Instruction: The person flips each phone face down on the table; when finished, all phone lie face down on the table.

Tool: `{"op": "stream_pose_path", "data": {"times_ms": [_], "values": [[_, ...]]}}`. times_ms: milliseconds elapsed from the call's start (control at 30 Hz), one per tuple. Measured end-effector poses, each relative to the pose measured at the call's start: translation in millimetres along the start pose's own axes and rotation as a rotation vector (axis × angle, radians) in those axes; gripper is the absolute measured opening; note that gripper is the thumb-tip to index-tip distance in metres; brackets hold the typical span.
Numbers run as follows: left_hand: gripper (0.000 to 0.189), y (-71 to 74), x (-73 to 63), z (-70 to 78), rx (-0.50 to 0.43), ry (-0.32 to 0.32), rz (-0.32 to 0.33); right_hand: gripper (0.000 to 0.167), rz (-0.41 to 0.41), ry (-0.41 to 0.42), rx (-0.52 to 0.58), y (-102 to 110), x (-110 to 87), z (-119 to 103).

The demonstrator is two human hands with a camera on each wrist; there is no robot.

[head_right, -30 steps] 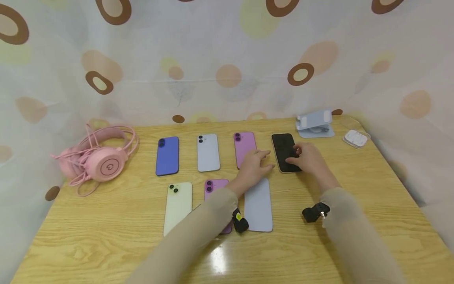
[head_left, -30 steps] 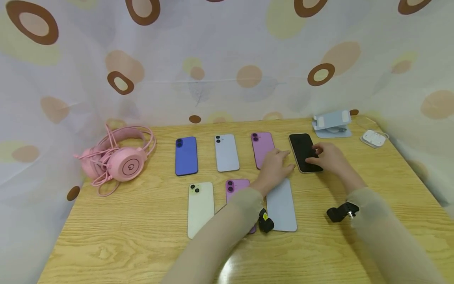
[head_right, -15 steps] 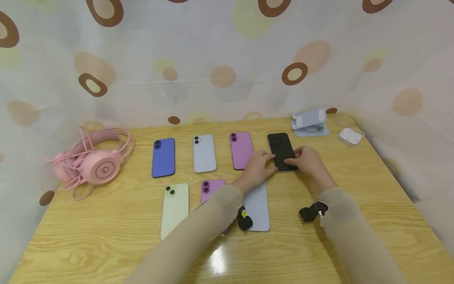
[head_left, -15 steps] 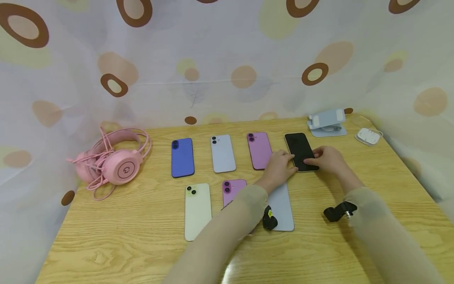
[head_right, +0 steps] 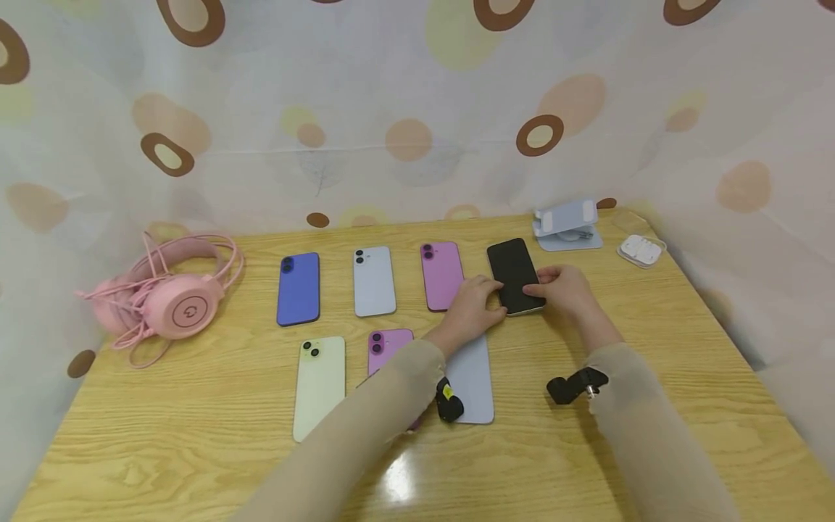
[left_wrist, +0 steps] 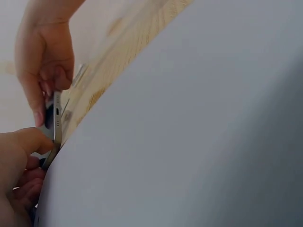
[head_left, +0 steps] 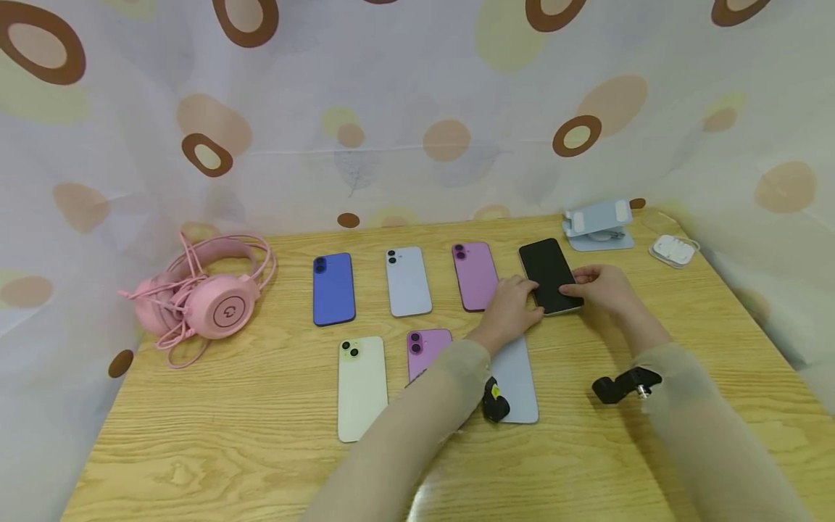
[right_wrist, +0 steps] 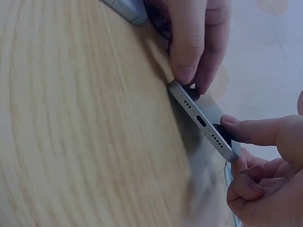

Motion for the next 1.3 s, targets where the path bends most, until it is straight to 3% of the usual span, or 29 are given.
{"op": "stream_pose_path", "data": {"times_ms": [233, 433, 600, 733, 933, 1067, 1300], "values": [[0.043, 4.7, -1.9, 0.4, -0.038, 0.017, 0.000, 0.054, -0.002, 0.073, 0.023, 4, -5.8, -16], [0.040, 7.1, -0.1, -0.6, -0.074, 0.009, 0.023, 0.052, 0.019, 0.082, 0.039, 0, -7.5, -27], [0.034, 21.8, -0.4, 6.2, -0.335, 0.007, 0.066, 0.049, 0.041, 0.151, 0.052, -5, -9.0, -34], [0.032, 33.3, -3.5, 7.3, -0.487, 0.063, 0.072, 0.048, 0.020, 0.217, 0.063, -10, -10.3, -38], [0.030, 40.3, -10.7, 0.1, -0.556, 0.112, 0.101, 0.047, -0.080, 0.240, 0.039, -23, -7.8, -35], [0.030, 43.2, -15.3, -5.7, -0.616, 0.138, 0.111, 0.047, -0.127, 0.247, -0.032, -31, -5.1, -30], [0.027, 46.7, -22.5, -20.6, -0.610, 0.222, 0.131, 0.054, -0.159, 0.226, -0.112, -39, -4.9, -27]]}}
Point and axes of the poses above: each hand's wrist, its own x-axis towards the middle knuckle, its own y-axis out of the back of the hand, z = x × y, the point moved 5 cm from there along x, towards the middle knuckle, and after that the axes turned 5 degrees about y, right-handed, at the moved point
